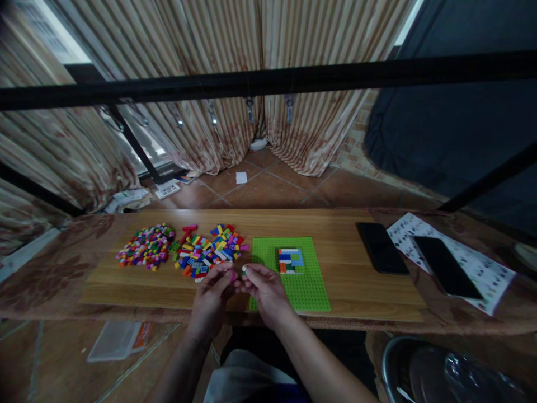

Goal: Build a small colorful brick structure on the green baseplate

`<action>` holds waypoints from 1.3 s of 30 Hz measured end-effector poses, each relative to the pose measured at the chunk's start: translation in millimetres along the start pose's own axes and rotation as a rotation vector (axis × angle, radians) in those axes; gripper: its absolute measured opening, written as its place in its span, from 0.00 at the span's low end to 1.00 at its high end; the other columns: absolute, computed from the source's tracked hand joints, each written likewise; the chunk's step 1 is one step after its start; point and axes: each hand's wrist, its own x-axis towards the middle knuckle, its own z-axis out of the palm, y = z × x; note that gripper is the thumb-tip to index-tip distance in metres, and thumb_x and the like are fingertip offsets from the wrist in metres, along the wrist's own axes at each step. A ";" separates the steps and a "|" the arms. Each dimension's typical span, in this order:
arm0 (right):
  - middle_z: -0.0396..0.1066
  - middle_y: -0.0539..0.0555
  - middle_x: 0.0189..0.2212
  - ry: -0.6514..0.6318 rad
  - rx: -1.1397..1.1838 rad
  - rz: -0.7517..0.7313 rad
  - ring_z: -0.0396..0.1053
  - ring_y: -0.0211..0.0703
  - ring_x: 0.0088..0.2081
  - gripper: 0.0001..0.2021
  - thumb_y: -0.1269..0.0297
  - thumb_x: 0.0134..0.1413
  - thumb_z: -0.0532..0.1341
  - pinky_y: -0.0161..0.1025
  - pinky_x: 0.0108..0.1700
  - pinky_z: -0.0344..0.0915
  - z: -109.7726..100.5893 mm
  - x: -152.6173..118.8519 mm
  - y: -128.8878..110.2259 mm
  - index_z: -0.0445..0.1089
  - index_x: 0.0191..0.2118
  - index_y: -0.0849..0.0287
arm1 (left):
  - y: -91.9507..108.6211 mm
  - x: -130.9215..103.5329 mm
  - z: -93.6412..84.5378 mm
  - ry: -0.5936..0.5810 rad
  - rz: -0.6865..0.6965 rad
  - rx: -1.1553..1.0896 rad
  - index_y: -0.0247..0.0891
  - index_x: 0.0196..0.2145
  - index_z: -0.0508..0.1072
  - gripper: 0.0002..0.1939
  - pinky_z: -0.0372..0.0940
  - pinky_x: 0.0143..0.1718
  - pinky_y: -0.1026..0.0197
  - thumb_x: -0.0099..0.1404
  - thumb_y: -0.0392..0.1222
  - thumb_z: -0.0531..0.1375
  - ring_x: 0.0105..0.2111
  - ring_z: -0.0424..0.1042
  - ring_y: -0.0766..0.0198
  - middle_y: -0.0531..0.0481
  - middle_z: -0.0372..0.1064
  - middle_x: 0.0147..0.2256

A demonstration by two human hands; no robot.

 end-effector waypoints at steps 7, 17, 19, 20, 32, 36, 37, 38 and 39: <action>0.72 0.48 0.24 0.087 -0.131 -0.060 0.65 0.33 0.23 0.14 0.56 0.38 0.71 0.35 0.29 0.66 -22.3 -3.6 -9.0 0.75 0.32 0.58 | -3.0 -4.0 15.0 -0.060 -0.116 -0.031 0.36 0.35 0.74 0.15 0.66 0.28 0.67 0.49 0.42 0.67 0.26 0.70 0.70 0.53 0.70 0.28; 0.75 0.55 0.33 0.046 -1.527 -0.522 0.71 0.44 0.35 0.10 0.67 0.58 0.54 0.39 0.39 0.63 -8.2 28.3 4.3 0.73 0.33 0.57 | -19.5 -18.1 -28.4 0.075 -0.049 0.083 0.34 0.33 0.75 0.15 0.60 0.27 0.68 0.47 0.42 0.68 0.24 0.66 0.70 0.55 0.69 0.25; 0.75 0.56 0.35 0.027 -1.673 -0.519 0.72 0.44 0.36 0.11 0.69 0.59 0.53 0.38 0.40 0.62 0.7 37.3 4.5 0.73 0.34 0.58 | -20.4 -22.2 -34.3 0.087 -0.044 0.123 0.34 0.33 0.74 0.13 0.59 0.26 0.69 0.49 0.42 0.67 0.23 0.65 0.71 0.55 0.68 0.24; 0.75 0.56 0.36 0.018 -1.713 -0.512 0.72 0.44 0.37 0.10 0.69 0.59 0.53 0.37 0.41 0.62 4.1 41.5 4.4 0.73 0.35 0.58 | -20.6 -23.2 -36.6 0.088 -0.034 0.147 0.34 0.33 0.74 0.12 0.58 0.26 0.69 0.50 0.42 0.66 0.24 0.65 0.71 0.55 0.68 0.24; 0.74 0.54 0.38 0.011 -1.740 -0.548 0.71 0.43 0.38 0.12 0.71 0.59 0.54 0.37 0.43 0.62 -11.4 59.0 -6.1 0.75 0.39 0.56 | -33.9 -5.4 -52.4 -0.014 0.163 0.528 0.37 0.40 0.73 0.11 0.63 0.36 0.64 0.60 0.39 0.57 0.34 0.70 0.63 0.51 0.72 0.33; 0.73 0.54 0.40 -0.120 -1.741 -0.579 0.71 0.43 0.40 0.11 0.69 0.58 0.55 0.37 0.45 0.62 -7.1 68.6 -6.7 0.75 0.40 0.56 | -27.7 -4.9 -49.6 -0.003 0.179 0.645 0.37 0.41 0.73 0.10 0.63 0.35 0.64 0.61 0.38 0.57 0.32 0.70 0.63 0.51 0.72 0.32; 0.73 0.54 0.40 -0.140 -1.750 -0.580 0.71 0.44 0.40 0.11 0.69 0.58 0.55 0.37 0.45 0.62 -5.1 70.9 -6.2 0.75 0.41 0.56 | -26.6 -4.5 -49.4 -0.002 0.186 0.662 0.37 0.41 0.72 0.10 0.63 0.35 0.63 0.61 0.38 0.56 0.32 0.70 0.63 0.51 0.72 0.32; 0.73 0.55 0.40 -0.148 -1.759 -0.579 0.70 0.44 0.41 0.11 0.68 0.58 0.56 0.38 0.45 0.62 -3.2 72.9 -5.7 0.75 0.41 0.57 | -25.9 -4.0 -49.7 -0.003 0.194 0.679 0.38 0.41 0.72 0.10 0.63 0.35 0.63 0.61 0.38 0.56 0.33 0.71 0.63 0.51 0.73 0.33; 0.73 0.55 0.40 -0.149 -1.765 -0.576 0.70 0.44 0.41 0.11 0.68 0.57 0.56 0.38 0.45 0.62 -1.8 74.5 -5.4 0.74 0.41 0.58 | -25.4 -3.2 -50.2 -0.001 0.203 0.694 0.38 0.41 0.72 0.10 0.63 0.36 0.63 0.61 0.37 0.56 0.33 0.71 0.62 0.51 0.73 0.33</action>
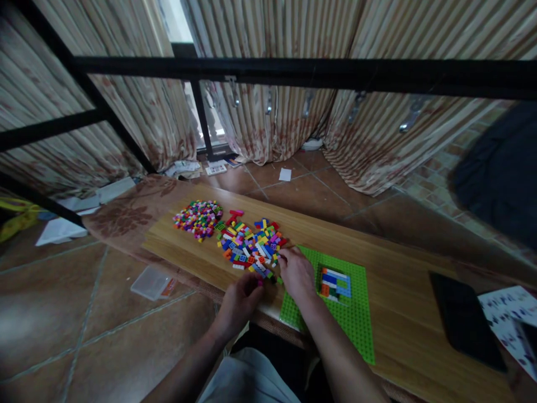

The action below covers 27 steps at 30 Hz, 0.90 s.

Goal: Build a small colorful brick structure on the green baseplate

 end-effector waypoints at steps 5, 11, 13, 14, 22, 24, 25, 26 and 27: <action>0.73 0.55 0.38 0.032 -0.014 0.054 0.70 0.45 0.40 0.11 0.69 0.58 0.55 0.39 0.45 0.62 -2.2 1.7 4.5 0.75 0.40 0.58 | -4.2 6.8 -2.9 0.098 0.050 0.111 0.39 0.41 0.72 0.11 0.64 0.39 0.61 0.61 0.36 0.57 0.36 0.72 0.61 0.49 0.74 0.36; 0.72 0.55 0.39 -0.009 0.027 0.009 0.70 0.43 0.40 0.13 0.71 0.57 0.55 0.38 0.45 0.63 -7.3 2.5 11.2 0.75 0.42 0.56 | -6.3 16.9 -3.1 0.201 0.131 0.191 0.39 0.43 0.71 0.12 0.65 0.39 0.60 0.61 0.35 0.58 0.36 0.72 0.61 0.48 0.72 0.36; 0.71 0.54 0.40 -0.051 0.029 -0.036 0.70 0.43 0.40 0.13 0.72 0.56 0.55 0.38 0.46 0.63 -5.8 4.0 8.7 0.74 0.43 0.56 | -4.9 19.4 -2.9 0.208 0.161 0.211 0.39 0.43 0.71 0.12 0.65 0.40 0.60 0.60 0.33 0.58 0.36 0.71 0.62 0.49 0.72 0.37; 0.71 0.54 0.40 -0.067 0.021 -0.053 0.70 0.43 0.40 0.13 0.72 0.56 0.55 0.38 0.46 0.63 -4.6 5.0 7.0 0.74 0.43 0.56 | -3.9 20.5 -3.0 0.211 0.177 0.220 0.39 0.44 0.71 0.13 0.65 0.41 0.59 0.60 0.32 0.58 0.37 0.71 0.62 0.48 0.72 0.37; 0.70 0.56 0.39 -0.071 0.005 -0.081 0.69 0.46 0.41 0.09 0.71 0.57 0.54 0.41 0.46 0.64 -6.5 4.9 1.8 0.70 0.40 0.58 | -0.1 23.2 -4.1 0.284 0.265 0.155 0.40 0.44 0.72 0.12 0.66 0.43 0.60 0.61 0.33 0.59 0.41 0.70 0.61 0.47 0.69 0.42; 0.70 0.55 0.40 -0.046 0.100 -0.092 0.70 0.46 0.42 0.09 0.69 0.59 0.54 0.42 0.46 0.64 -14.0 -2.9 -2.9 0.69 0.43 0.58 | 2.3 20.6 -3.5 0.309 0.263 0.096 0.39 0.45 0.72 0.12 0.65 0.43 0.59 0.63 0.36 0.58 0.39 0.71 0.61 0.47 0.70 0.41; 0.70 0.55 0.41 -0.040 0.159 -0.110 0.70 0.45 0.43 0.10 0.68 0.59 0.54 0.42 0.46 0.64 -18.4 -8.1 -6.6 0.69 0.44 0.57 | 4.8 18.9 -3.0 0.295 0.250 0.052 0.39 0.45 0.72 0.11 0.66 0.42 0.60 0.64 0.38 0.58 0.38 0.71 0.62 0.47 0.71 0.40; 0.71 0.54 0.41 -0.040 0.221 -0.136 0.70 0.44 0.44 0.10 0.67 0.60 0.54 0.41 0.47 0.64 -22.7 -13.8 -11.1 0.69 0.45 0.56 | 8.2 17.1 -2.6 0.256 0.235 -0.008 0.38 0.45 0.72 0.11 0.66 0.41 0.60 0.65 0.40 0.57 0.36 0.71 0.62 0.47 0.71 0.38; 0.71 0.53 0.42 -0.045 0.282 -0.169 0.70 0.43 0.44 0.10 0.67 0.60 0.53 0.41 0.48 0.64 -26.6 -19.6 -16.0 0.69 0.45 0.55 | 12.3 15.5 -2.1 0.199 0.225 -0.081 0.38 0.45 0.72 0.11 0.66 0.40 0.61 0.65 0.41 0.57 0.35 0.71 0.63 0.48 0.72 0.38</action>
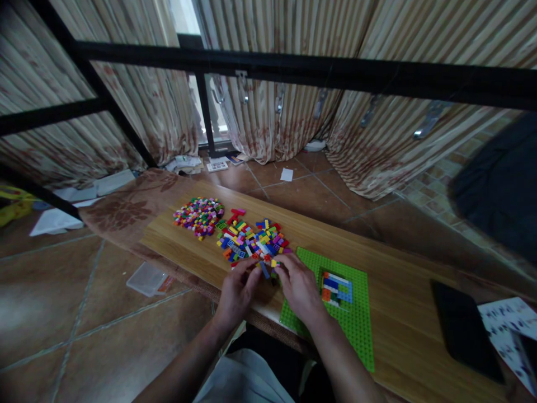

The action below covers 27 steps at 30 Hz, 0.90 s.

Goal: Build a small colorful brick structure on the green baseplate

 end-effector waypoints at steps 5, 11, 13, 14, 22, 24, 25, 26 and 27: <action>0.73 0.52 0.41 0.029 0.259 -0.004 0.71 0.42 0.44 0.09 0.65 0.58 0.57 0.39 0.48 0.66 0.2 -20.2 -23.0 0.72 0.42 0.53 | 20.0 -1.4 0.7 -0.150 -0.124 -0.284 0.36 0.35 0.73 0.09 0.64 0.34 0.65 0.63 0.45 0.59 0.30 0.69 0.66 0.51 0.71 0.30; 0.76 0.52 0.36 0.128 0.644 0.273 0.73 0.43 0.38 0.11 0.58 0.51 0.64 0.40 0.42 0.70 13.5 -33.5 -25.0 0.74 0.40 0.56 | 19.4 -13.0 -0.2 -0.181 -0.162 -0.233 0.36 0.35 0.71 0.10 0.60 0.28 0.68 0.64 0.46 0.58 0.25 0.63 0.69 0.53 0.66 0.27; 0.77 0.52 0.33 0.148 0.659 0.300 0.73 0.42 0.35 0.09 0.59 0.50 0.64 0.39 0.39 0.70 17.1 -36.2 -26.8 0.75 0.36 0.57 | 18.5 -18.8 3.3 -0.188 -0.154 -0.209 0.37 0.36 0.70 0.09 0.60 0.28 0.68 0.65 0.45 0.56 0.26 0.63 0.69 0.53 0.65 0.27; 0.77 0.52 0.31 0.167 0.657 0.313 0.73 0.41 0.33 0.09 0.59 0.50 0.63 0.38 0.38 0.69 19.2 -37.5 -28.1 0.75 0.35 0.57 | 18.7 -21.4 6.1 -0.182 -0.158 -0.202 0.37 0.35 0.70 0.09 0.60 0.28 0.68 0.65 0.45 0.56 0.26 0.63 0.69 0.53 0.64 0.27; 0.78 0.53 0.31 0.362 0.716 0.512 0.73 0.43 0.31 0.10 0.57 0.50 0.62 0.39 0.35 0.70 41.2 -49.3 -31.1 0.76 0.33 0.58 | 16.4 -30.3 28.8 -0.014 -0.287 -0.313 0.37 0.31 0.66 0.07 0.62 0.25 0.67 0.61 0.44 0.57 0.23 0.64 0.68 0.55 0.64 0.24; 0.78 0.53 0.30 0.340 0.705 0.500 0.74 0.43 0.31 0.10 0.57 0.50 0.62 0.39 0.34 0.70 41.2 -50.4 -29.7 0.76 0.33 0.57 | 12.0 -31.8 27.5 -0.037 -0.336 -0.334 0.38 0.31 0.66 0.08 0.62 0.22 0.67 0.60 0.45 0.57 0.21 0.64 0.68 0.56 0.64 0.23; 0.78 0.53 0.30 0.315 0.696 0.475 0.74 0.43 0.31 0.10 0.57 0.50 0.62 0.39 0.34 0.70 40.2 -50.5 -29.3 0.76 0.33 0.57 | 10.0 -32.6 26.1 -0.056 -0.352 -0.340 0.38 0.31 0.66 0.09 0.62 0.21 0.67 0.60 0.46 0.58 0.20 0.64 0.68 0.56 0.64 0.22; 0.78 0.52 0.29 0.286 0.685 0.444 0.74 0.43 0.30 0.09 0.57 0.49 0.63 0.39 0.33 0.70 38.9 -50.3 -29.3 0.76 0.32 0.57 | 8.4 -33.4 24.6 -0.073 -0.362 -0.346 0.38 0.30 0.66 0.09 0.62 0.21 0.66 0.60 0.47 0.58 0.20 0.64 0.68 0.56 0.64 0.22; 0.77 0.52 0.28 0.260 0.677 0.416 0.73 0.43 0.30 0.09 0.58 0.49 0.63 0.39 0.33 0.70 37.7 -49.9 -29.8 0.77 0.32 0.56 | 7.3 -34.1 23.4 -0.083 -0.365 -0.348 0.38 0.30 0.66 0.10 0.63 0.21 0.66 0.60 0.47 0.58 0.20 0.65 0.68 0.56 0.64 0.22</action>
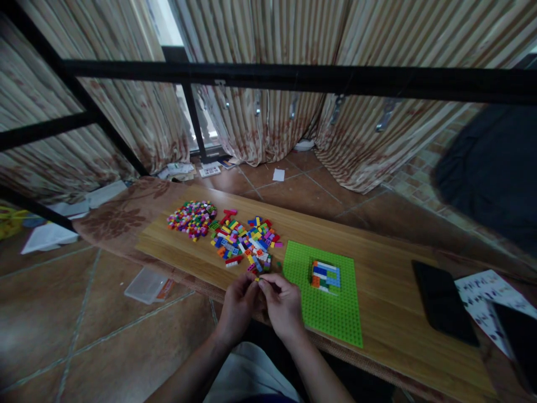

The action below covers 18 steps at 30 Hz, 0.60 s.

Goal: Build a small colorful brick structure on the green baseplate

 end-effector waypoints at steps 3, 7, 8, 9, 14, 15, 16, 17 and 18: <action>0.77 0.51 0.27 0.003 0.009 0.007 0.73 0.43 0.28 0.08 0.58 0.48 0.64 0.38 0.31 0.69 1.6 -0.7 -3.5 0.77 0.31 0.56 | -0.3 -0.8 -1.1 0.021 0.015 -0.009 0.38 0.30 0.66 0.10 0.63 0.21 0.67 0.60 0.47 0.58 0.20 0.66 0.68 0.55 0.65 0.22; 0.78 0.52 0.28 0.085 0.047 0.041 0.73 0.43 0.29 0.10 0.57 0.49 0.62 0.38 0.30 0.70 4.4 -1.5 -4.0 0.77 0.32 0.56 | 3.1 -0.8 0.3 0.052 0.004 -0.025 0.38 0.30 0.66 0.09 0.63 0.21 0.67 0.60 0.46 0.58 0.20 0.65 0.68 0.55 0.65 0.22; 0.78 0.53 0.28 0.060 0.027 0.028 0.74 0.44 0.29 0.09 0.57 0.49 0.62 0.39 0.31 0.70 4.0 -0.8 -3.8 0.77 0.32 0.56 | 4.5 -0.9 0.0 0.040 -0.004 -0.020 0.38 0.30 0.66 0.09 0.62 0.21 0.67 0.59 0.46 0.58 0.19 0.65 0.68 0.56 0.65 0.22; 0.78 0.53 0.28 0.021 -0.001 0.011 0.74 0.44 0.30 0.09 0.58 0.49 0.63 0.39 0.32 0.70 3.2 0.4 -3.5 0.77 0.32 0.56 | 6.0 -1.1 -0.5 0.024 -0.012 -0.014 0.38 0.29 0.66 0.09 0.62 0.20 0.67 0.59 0.46 0.58 0.19 0.65 0.68 0.56 0.65 0.21; 0.78 0.53 0.28 -0.038 -0.069 -0.011 0.74 0.45 0.31 0.09 0.59 0.49 0.62 0.40 0.35 0.69 -1.1 7.0 -3.1 0.77 0.30 0.57 | 12.4 1.6 -6.0 -0.007 -0.002 0.017 0.38 0.28 0.65 0.07 0.63 0.20 0.67 0.60 0.44 0.57 0.19 0.65 0.68 0.56 0.64 0.21; 0.78 0.53 0.28 -0.032 -0.086 -0.021 0.73 0.44 0.31 0.09 0.59 0.50 0.61 0.39 0.34 0.69 -2.6 7.9 -3.0 0.77 0.31 0.57 | 13.2 3.2 -8.3 -0.013 0.007 0.055 0.38 0.28 0.66 0.06 0.62 0.20 0.67 0.60 0.43 0.56 0.19 0.65 0.68 0.56 0.64 0.21; 0.78 0.53 0.28 -0.034 -0.117 -0.042 0.73 0.44 0.31 0.09 0.59 0.50 0.61 0.39 0.35 0.68 -4.8 9.1 -2.7 0.76 0.31 0.57 | 13.8 5.2 -11.4 -0.014 0.015 0.105 0.38 0.28 0.66 0.06 0.61 0.20 0.67 0.60 0.42 0.56 0.19 0.64 0.69 0.56 0.64 0.21; 0.77 0.53 0.29 -0.039 -0.158 -0.070 0.73 0.44 0.31 0.09 0.59 0.51 0.61 0.39 0.36 0.68 -7.8 10.8 -2.4 0.76 0.31 0.57 | 14.5 7.1 -15.0 -0.004 0.016 0.152 0.38 0.28 0.67 0.05 0.60 0.19 0.68 0.59 0.41 0.56 0.19 0.64 0.69 0.56 0.63 0.21; 0.77 0.53 0.29 -0.045 -0.201 -0.098 0.73 0.44 0.31 0.09 0.59 0.51 0.61 0.39 0.36 0.67 -11.5 13.4 -1.9 0.76 0.31 0.57 | 15.2 8.9 -19.0 0.017 0.011 0.181 0.37 0.27 0.67 0.05 0.60 0.19 0.68 0.59 0.40 0.57 0.19 0.63 0.69 0.56 0.62 0.21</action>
